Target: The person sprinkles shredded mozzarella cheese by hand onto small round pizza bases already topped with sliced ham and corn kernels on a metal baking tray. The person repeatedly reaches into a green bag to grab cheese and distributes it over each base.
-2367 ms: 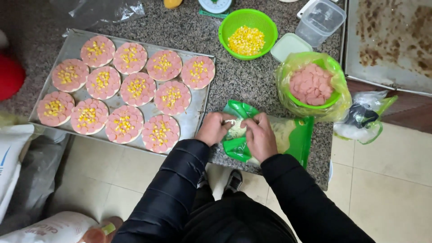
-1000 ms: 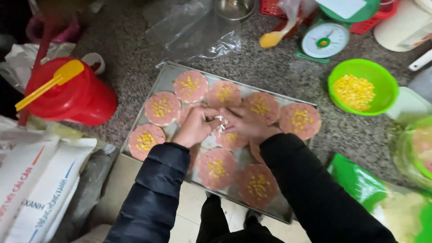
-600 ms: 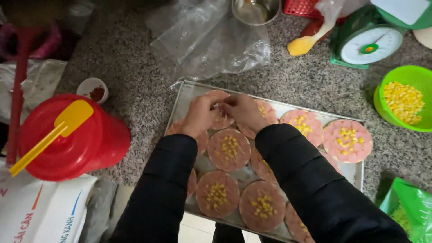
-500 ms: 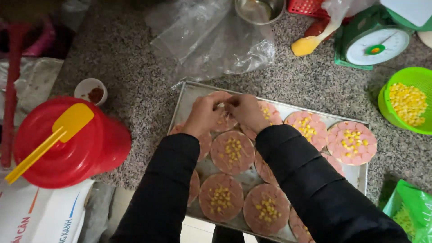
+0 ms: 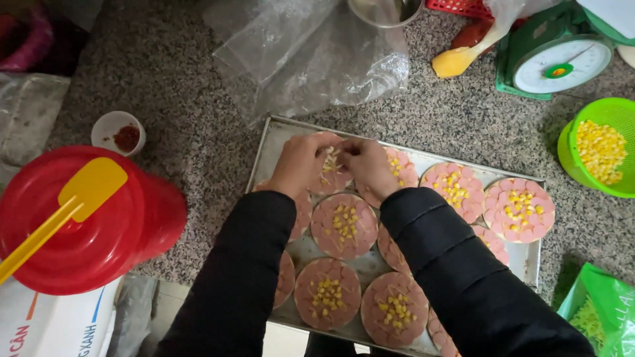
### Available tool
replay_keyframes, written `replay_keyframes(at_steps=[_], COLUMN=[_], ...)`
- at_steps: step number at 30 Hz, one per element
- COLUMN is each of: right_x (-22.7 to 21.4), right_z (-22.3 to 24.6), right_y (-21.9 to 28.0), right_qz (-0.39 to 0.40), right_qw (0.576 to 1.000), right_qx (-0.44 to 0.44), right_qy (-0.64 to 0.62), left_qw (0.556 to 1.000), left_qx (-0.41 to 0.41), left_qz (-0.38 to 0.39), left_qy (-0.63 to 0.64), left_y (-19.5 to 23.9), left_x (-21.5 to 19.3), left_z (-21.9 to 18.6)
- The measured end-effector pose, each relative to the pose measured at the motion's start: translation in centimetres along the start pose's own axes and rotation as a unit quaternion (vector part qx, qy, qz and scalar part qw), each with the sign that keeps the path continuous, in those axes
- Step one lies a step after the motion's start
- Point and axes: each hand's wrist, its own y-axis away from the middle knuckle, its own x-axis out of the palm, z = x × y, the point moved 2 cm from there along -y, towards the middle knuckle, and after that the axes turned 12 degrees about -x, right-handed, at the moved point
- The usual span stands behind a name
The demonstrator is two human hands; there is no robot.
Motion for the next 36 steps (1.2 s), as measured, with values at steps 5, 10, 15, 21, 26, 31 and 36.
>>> replay_keyframes(at_steps=[5, 10, 15, 21, 26, 31, 36], right_x=[0.5, 0.4, 0.1, 0.6, 1.3, 0.6, 1.1], right_z=[0.4, -0.9, 0.8, -0.9, -1.9, -1.9, -5.8], right_y=[0.2, -0.1, 0.7, 0.5, 1.1, 1.6, -0.2], right_qz=[-0.066, -0.034, -0.054, -0.047, -0.060, -0.081, -0.118], right_qw=[0.993, 0.999, 0.996, 0.997, 0.988, 0.972, 0.962], right_qx=[0.030, -0.029, -0.001, 0.023, 0.017, 0.029, 0.027], right_qy=[-0.090, -0.016, -0.064, -0.054, -0.140, -0.220, -0.243], left_qw=[1.000, 0.998, 0.997, 0.998, 0.997, 0.998, 0.995], left_qx=[-0.004, -0.045, -0.042, -0.013, -0.033, 0.006, 0.078], left_qz=[-0.004, 0.011, -0.006, -0.003, -0.044, -0.063, -0.044], left_qy=[0.016, -0.037, -0.057, -0.064, -0.051, 0.014, -0.039], left_y=[-1.0, 0.4, -1.4, -1.8, 0.1, -0.1, -1.4], left_x=[-0.8, -1.4, 0.3, 2.0, 0.3, 0.2, 3.7], left_z=[-0.2, 0.7, 4.8, 6.8, 5.7, 4.8, 6.7])
